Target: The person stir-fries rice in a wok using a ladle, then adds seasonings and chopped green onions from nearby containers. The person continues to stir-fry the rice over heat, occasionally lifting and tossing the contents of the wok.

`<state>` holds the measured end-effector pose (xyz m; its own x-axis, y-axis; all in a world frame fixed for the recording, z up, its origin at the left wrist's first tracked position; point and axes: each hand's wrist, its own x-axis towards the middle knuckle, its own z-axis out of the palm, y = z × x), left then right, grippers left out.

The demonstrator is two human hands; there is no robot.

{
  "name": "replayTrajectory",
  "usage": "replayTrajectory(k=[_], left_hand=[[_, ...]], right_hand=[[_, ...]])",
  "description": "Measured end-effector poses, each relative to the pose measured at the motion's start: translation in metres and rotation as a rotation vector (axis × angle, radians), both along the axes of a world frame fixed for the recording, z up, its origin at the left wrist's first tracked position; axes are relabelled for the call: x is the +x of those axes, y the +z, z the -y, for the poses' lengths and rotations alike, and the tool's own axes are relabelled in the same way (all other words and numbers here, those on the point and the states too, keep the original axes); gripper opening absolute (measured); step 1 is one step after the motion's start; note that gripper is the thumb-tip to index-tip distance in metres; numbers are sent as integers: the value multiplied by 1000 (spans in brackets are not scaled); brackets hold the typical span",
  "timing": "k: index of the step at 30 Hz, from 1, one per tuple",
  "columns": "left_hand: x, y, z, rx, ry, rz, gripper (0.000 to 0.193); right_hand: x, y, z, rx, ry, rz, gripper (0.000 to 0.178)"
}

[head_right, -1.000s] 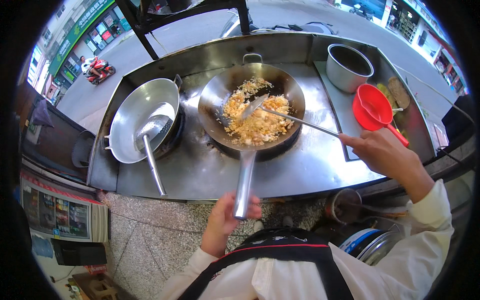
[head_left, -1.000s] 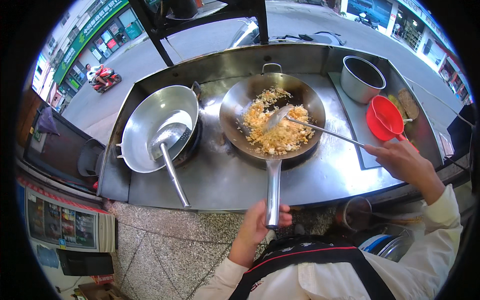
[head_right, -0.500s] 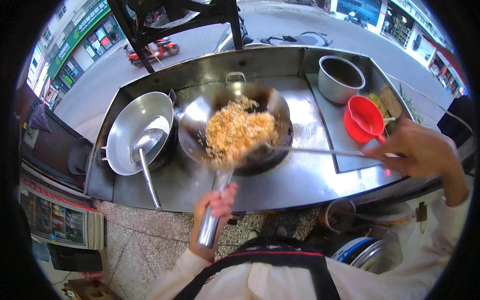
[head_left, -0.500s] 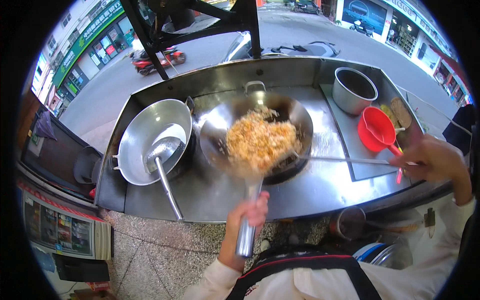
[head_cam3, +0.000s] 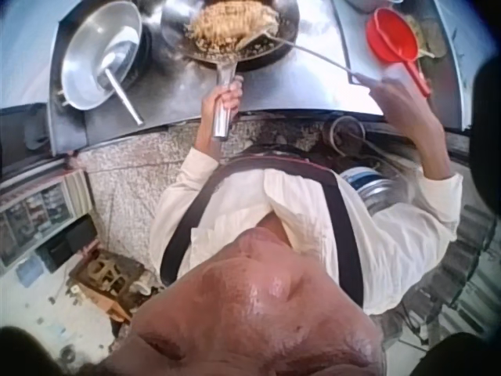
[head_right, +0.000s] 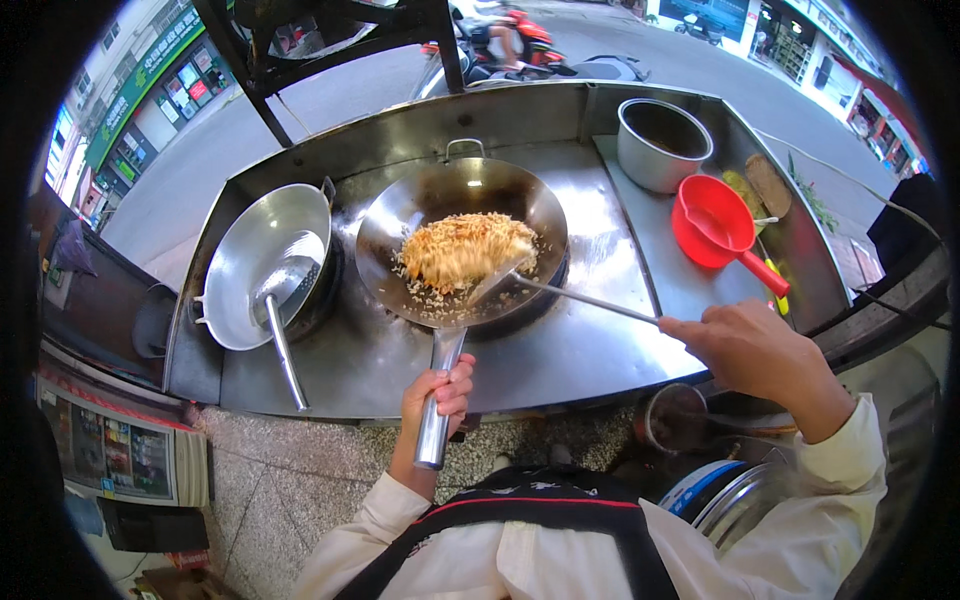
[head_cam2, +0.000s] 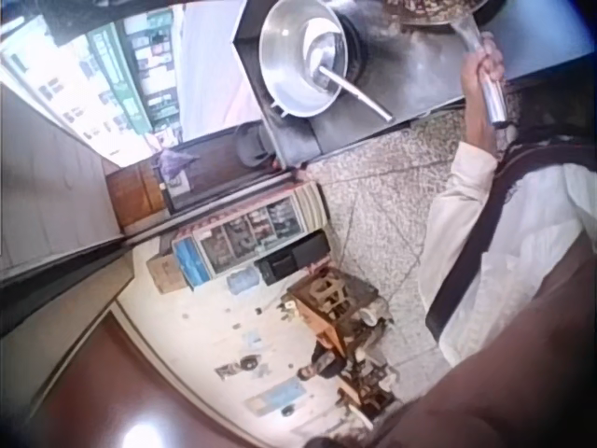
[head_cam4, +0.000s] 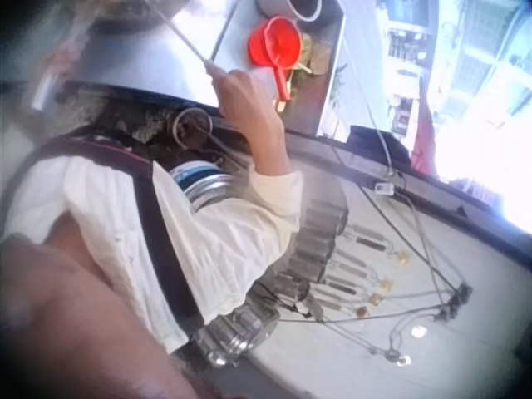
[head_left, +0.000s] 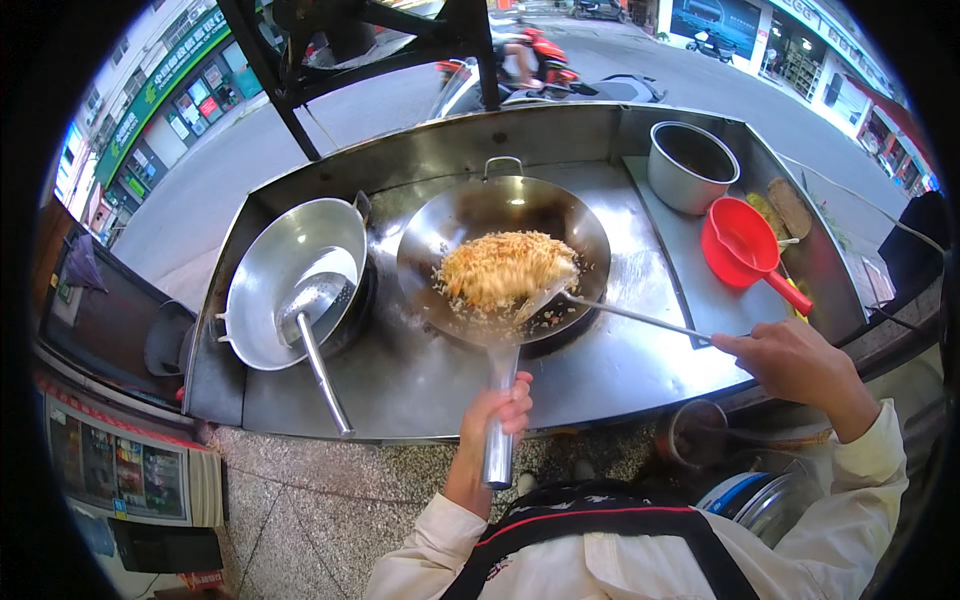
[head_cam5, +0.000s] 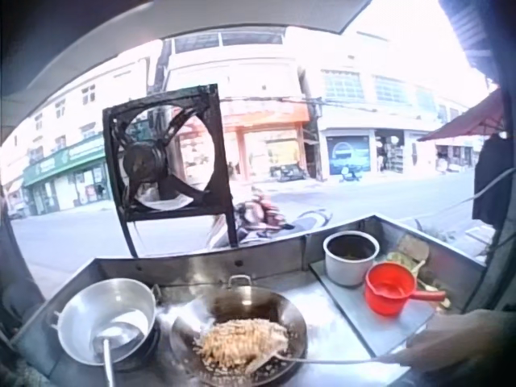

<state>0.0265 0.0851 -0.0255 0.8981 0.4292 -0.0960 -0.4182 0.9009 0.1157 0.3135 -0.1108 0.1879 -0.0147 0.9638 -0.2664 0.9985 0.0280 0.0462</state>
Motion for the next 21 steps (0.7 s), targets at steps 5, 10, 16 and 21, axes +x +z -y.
replayTrajectory(k=[5,10,16,21], left_hand=[[15,-6,-4,-4,-9,-49,35],[17,-12,-8,-10,-42,-64,34],[21,-10,-7,-23,-35,-150,29],[18,-5,-8,-68,-90,-61,28]], right_hand=[[-20,-23,-29,-9,-108,-97,43],[3,-93,-61,333,-146,-579,36],[10,-114,-124,415,-317,-705,36],[-16,-112,-131,156,-50,-332,45]])
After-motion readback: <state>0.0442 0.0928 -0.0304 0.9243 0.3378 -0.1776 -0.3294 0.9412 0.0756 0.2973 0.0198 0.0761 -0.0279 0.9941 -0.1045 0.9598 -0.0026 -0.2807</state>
